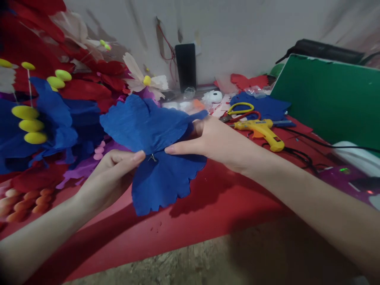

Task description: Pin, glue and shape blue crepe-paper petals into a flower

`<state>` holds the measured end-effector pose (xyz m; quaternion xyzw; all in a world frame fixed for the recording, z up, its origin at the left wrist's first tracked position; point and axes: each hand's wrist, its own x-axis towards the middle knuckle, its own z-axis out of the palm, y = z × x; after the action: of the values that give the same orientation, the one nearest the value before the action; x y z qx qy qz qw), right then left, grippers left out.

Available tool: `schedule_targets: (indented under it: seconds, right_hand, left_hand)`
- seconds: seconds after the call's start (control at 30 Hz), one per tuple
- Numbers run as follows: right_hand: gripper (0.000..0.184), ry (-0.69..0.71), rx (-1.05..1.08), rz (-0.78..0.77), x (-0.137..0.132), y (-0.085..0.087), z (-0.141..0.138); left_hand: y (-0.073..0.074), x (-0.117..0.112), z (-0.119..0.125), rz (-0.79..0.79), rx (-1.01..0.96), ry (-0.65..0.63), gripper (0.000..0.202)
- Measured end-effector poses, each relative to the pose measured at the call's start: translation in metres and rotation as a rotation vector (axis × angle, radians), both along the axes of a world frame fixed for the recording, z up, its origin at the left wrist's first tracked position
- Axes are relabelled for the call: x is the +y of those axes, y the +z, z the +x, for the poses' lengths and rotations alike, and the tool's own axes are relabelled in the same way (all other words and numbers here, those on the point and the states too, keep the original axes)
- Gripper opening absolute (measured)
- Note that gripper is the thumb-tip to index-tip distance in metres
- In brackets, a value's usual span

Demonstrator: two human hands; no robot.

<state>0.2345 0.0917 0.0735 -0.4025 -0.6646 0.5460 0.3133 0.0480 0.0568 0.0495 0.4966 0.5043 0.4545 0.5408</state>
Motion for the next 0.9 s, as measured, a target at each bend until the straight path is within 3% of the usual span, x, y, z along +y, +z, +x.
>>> schedule_targets:
  seconds: [0.1, 0.2, 0.37, 0.67, 0.9]
  right_hand:
    - [0.018, -0.043, -0.011, 0.021, -0.001, 0.001, -0.002]
    - [0.016, -0.114, -0.029, 0.053, -0.005, -0.001, -0.006]
    - [0.017, -0.059, -0.040, 0.016, -0.008, -0.005, -0.010]
    - [0.019, -0.020, -0.044, -0.103, -0.007, -0.006, -0.011]
    - [0.025, -0.062, -0.079, -0.044, -0.010, -0.012, -0.012]
  left_hand:
    - [-0.001, 0.001, 0.002, 0.008, -0.019, -0.158, 0.030]
    - [-0.002, 0.001, 0.006, -0.017, -0.082, -0.147, 0.022]
    - [-0.003, 0.000, 0.012, -0.091, -0.181, -0.104, 0.007]
    - [0.000, -0.003, 0.009, -0.093, -0.152, -0.103, 0.008]
    - [0.001, -0.006, 0.008, -0.071, -0.111, -0.119, 0.007]
